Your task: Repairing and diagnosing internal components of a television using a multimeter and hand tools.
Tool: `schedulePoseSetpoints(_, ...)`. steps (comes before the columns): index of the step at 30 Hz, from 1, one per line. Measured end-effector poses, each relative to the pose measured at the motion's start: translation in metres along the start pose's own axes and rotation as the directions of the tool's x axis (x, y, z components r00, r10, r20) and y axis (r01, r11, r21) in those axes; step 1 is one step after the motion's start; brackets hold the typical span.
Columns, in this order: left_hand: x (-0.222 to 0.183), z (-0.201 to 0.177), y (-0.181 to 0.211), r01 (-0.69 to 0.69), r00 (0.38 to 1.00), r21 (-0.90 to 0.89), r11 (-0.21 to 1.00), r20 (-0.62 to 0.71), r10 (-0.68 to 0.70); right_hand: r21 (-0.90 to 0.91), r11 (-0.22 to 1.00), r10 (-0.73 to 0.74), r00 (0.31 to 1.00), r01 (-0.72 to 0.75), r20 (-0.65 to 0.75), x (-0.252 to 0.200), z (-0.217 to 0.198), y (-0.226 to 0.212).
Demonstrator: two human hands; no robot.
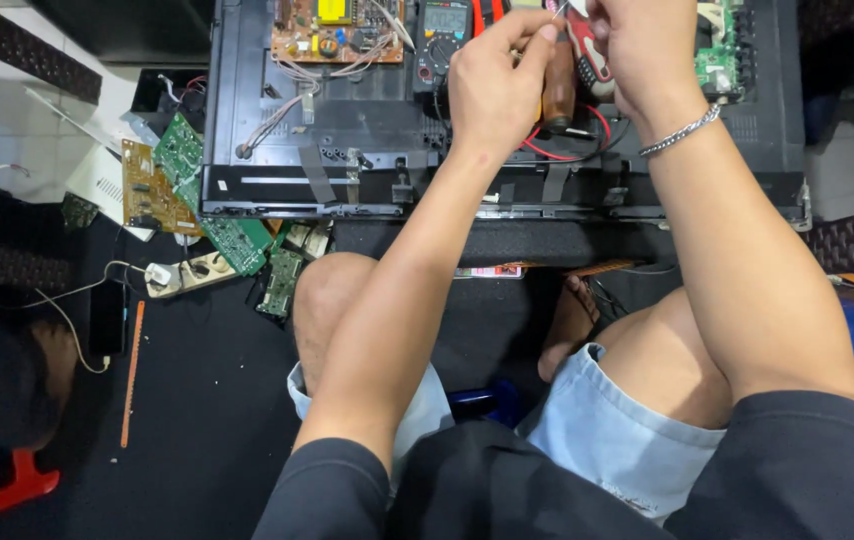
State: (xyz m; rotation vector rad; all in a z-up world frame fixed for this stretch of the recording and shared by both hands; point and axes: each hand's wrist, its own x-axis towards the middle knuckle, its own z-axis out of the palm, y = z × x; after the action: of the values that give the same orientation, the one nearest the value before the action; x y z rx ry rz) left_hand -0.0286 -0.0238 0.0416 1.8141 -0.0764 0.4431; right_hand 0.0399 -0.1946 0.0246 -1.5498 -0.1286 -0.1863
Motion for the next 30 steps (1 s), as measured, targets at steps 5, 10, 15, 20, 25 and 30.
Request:
schedulePoseSetpoints(5,0.007,-0.01,0.0,-0.106,0.994,0.05,0.993,0.006,0.106,0.097,0.995,0.005,1.0,-0.003,-0.026,0.001,0.0,0.0)
schedulePoseSetpoints(10,0.014,-0.014,0.001,-0.12,0.993,0.111,0.987,0.011,0.119,0.133,0.991,0.007,0.995,0.006,-0.095,0.006,0.0,0.005)
schedulePoseSetpoints(15,0.019,-0.018,0.001,-0.142,0.99,0.124,0.982,0.028,0.14,0.157,0.987,0.001,0.99,0.021,-0.143,0.012,0.003,0.006)
schedulePoseSetpoints(20,0.026,-0.025,-0.001,-0.199,0.979,0.162,0.966,0.08,0.188,0.139,0.99,0.039,0.97,-0.005,-0.24,0.015,0.011,-0.017)
schedulePoseSetpoints(25,0.033,-0.034,0.007,-0.179,0.978,0.218,0.959,0.146,0.149,0.087,0.987,0.155,0.919,-0.132,-0.362,0.029,0.009,-0.019)
schedulePoseSetpoints(30,0.038,-0.032,-0.001,-0.171,0.983,0.286,0.943,0.115,0.144,0.076,0.993,0.107,0.921,-0.084,-0.374,0.032,0.001,-0.021)
